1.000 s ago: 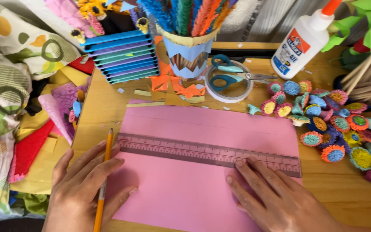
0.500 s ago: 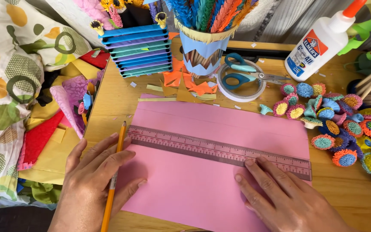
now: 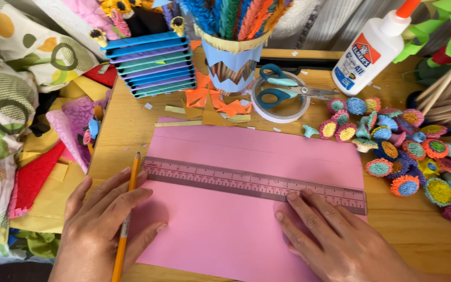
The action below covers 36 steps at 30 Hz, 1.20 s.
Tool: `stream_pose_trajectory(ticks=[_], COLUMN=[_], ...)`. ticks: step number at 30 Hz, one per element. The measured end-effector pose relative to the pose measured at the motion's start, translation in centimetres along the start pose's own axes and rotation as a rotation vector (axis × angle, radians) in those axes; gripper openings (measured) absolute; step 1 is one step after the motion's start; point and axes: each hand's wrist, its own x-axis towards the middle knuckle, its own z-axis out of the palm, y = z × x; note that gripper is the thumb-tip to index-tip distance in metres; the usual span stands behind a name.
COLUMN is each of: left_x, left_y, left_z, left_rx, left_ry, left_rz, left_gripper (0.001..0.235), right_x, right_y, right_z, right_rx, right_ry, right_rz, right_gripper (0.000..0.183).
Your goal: Gluing small paper decorations and measuring pink paper with a ruler and pencil for a craft project.
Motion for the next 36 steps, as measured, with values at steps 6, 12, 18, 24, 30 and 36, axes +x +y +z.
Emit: stream_pose_trajectory(ticks=[6, 12, 18, 24, 30, 36], left_x=[-0.42, -0.29, -0.28, -0.27, -0.29, -0.35], left_y=[-0.28, -0.04, 0.06, -0.01, -0.16, -0.26], left_z=[0.58, 0.67, 0.64, 0.65, 0.64, 0.67], left_rx=[0.058, 0.099, 0.089, 0.097, 0.091, 0.100], left_ry=[-0.005, 0.007, 0.015, 0.016, -0.002, -0.004], left_rz=[-0.028, -0.026, -0.027, -0.022, -0.023, -0.029], left_gripper=[0.045, 0.045, 0.045, 0.045, 0.045, 0.046], right_x=[-0.20, -0.51, -0.55, -0.57, -0.49, -0.62], right_y=[0.19, 0.15, 0.11, 0.16, 0.10, 0.12], right_z=[-0.09, -0.12, -0.12, -0.10, 0.03, -0.02], right_rx=[-0.003, 0.002, -0.006, 0.005, 0.013, 0.018], right_ry=[-0.011, -0.040, -0.044, -0.039, -0.042, -0.048], right_rz=[-0.035, -0.046, -0.031, -0.041, -0.023, -0.035], right_gripper=[0.043, 0.046, 0.046, 0.046, 0.046, 0.048])
